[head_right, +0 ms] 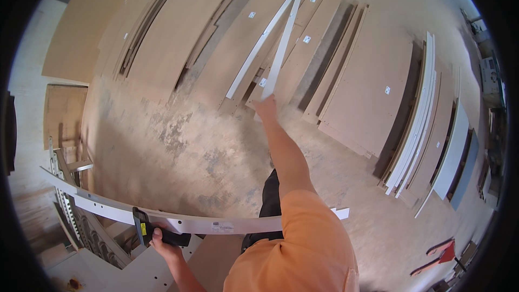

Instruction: The person repeatedly picks up flat panels from a stack, scans their labels with a handheld barcode scanner, and places them on a nearby floor pile. The person also places some panels on a machine table and scans them there before moving them to the floor.

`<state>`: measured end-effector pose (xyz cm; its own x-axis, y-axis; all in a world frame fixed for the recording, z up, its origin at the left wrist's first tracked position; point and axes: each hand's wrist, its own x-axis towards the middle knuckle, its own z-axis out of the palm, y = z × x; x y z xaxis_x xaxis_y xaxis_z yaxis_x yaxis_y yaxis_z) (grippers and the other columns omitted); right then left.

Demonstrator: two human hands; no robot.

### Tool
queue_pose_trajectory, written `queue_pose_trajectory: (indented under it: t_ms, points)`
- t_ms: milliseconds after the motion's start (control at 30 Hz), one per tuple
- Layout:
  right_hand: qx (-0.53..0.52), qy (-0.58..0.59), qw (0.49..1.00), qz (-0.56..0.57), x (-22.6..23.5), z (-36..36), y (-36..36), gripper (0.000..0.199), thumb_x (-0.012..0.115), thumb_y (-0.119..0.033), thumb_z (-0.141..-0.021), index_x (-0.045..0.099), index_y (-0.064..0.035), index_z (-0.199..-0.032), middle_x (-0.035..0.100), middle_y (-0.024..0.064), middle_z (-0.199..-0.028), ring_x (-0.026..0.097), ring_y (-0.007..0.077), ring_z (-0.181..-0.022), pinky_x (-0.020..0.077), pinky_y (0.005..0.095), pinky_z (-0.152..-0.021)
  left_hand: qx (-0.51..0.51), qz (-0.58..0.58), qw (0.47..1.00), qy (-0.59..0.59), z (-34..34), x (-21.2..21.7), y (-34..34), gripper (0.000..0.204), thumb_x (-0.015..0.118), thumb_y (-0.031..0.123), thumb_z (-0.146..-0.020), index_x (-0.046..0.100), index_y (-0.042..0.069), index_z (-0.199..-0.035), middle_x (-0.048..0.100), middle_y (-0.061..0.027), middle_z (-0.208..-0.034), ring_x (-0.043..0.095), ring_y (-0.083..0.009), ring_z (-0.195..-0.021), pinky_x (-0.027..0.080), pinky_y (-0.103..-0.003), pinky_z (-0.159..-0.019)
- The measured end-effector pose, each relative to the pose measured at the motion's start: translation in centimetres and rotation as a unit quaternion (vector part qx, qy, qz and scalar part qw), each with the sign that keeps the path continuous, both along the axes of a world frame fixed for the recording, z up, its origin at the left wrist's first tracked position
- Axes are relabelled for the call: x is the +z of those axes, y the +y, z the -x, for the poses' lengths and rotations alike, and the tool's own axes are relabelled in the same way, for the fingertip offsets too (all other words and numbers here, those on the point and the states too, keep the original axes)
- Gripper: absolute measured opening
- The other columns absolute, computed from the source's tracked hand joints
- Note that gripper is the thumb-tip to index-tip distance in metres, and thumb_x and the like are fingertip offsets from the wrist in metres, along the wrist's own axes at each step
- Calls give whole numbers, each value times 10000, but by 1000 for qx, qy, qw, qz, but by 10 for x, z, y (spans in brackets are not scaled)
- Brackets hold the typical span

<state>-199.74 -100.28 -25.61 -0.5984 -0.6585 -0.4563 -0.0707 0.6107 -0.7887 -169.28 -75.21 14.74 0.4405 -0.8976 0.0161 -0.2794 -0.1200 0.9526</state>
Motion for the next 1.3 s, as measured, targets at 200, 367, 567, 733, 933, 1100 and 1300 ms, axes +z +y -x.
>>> queue_pose_trajectory:
  t_ms: [200, 367, 567, 733, 933, 1100, 1300]
  points:
    - [238, -70, 962, 112, -24, -22, -5, 624, 716, -339, -822, 524, 91, -1231, 669, 237, -1157, 622, 448, -1123, 482, 464, -1025, 14, -65, 998, 22, 18, -15, -32, 321, 741, 254, -754, 644, 24, -955, 628, -52, -914, 593, -197, -851, 488, -356, -802]
    - [412, -329, 845, 90, 76, 12, 137, 704, 681, -392, -943, 442, 61, -1427, 664, 202, -1265, 632, 297, -1197, 498, 381, -1004, -22, -118, 987, 109, 33, -45, -47, 348, 791, 17, -766, 685, 30, -1097, 652, -21, -1013, 626, -164, -927, 519, -342, -877]
    - [452, -254, 854, 56, 235, 88, 359, 907, 796, -221, -842, 271, -57, -1563, 519, 183, -1446, 532, 319, -1305, 466, 389, -1059, -242, -88, 959, 122, 101, -78, -50, 349, 741, 0, -809, 649, 16, -1146, 642, -26, -1057, 605, -136, -967, 491, -309, -866]
    - [327, 34, 940, -96, 259, 103, 523, 689, 839, -201, -748, 517, -27, -1332, 643, 200, -1176, 635, 365, -1090, 515, 416, -927, -313, -87, 932, 157, 183, -116, -14, 407, 753, 8, -787, 662, -17, -1183, 658, -47, -1049, 603, -132, -929, 504, -289, -812]
    - [130, 78, 980, -131, 280, 133, 638, 391, 793, -109, -737, 593, -31, -1063, 662, 158, -955, 674, 369, -878, 545, 439, -780, -358, -167, 902, 174, 282, -116, 16, 325, 788, 103, -757, 645, 31, -1039, 634, -21, -904, 605, -118, -833, 501, -265, -627]
    - [17, 153, 987, -50, 305, 131, 696, 349, 773, -81, -739, 586, -32, -1029, 653, 146, -933, 671, 361, -860, 550, 421, -755, -451, -146, 856, 207, 355, -67, 32, 212, 715, 112, -806, 639, 50, -994, 655, -28, -888, 607, -149, -887, 508, -309, -832]
    - [-50, 162, 981, -97, 409, 67, 884, 367, 769, -97, -746, 600, -31, -1065, 658, 150, -954, 664, 365, -871, 550, 434, -761, -550, -152, 802, 176, 347, 9, 200, 180, 659, 230, -884, 660, 50, -883, 633, -17, -897, 582, -146, -879, 481, -321, -840]
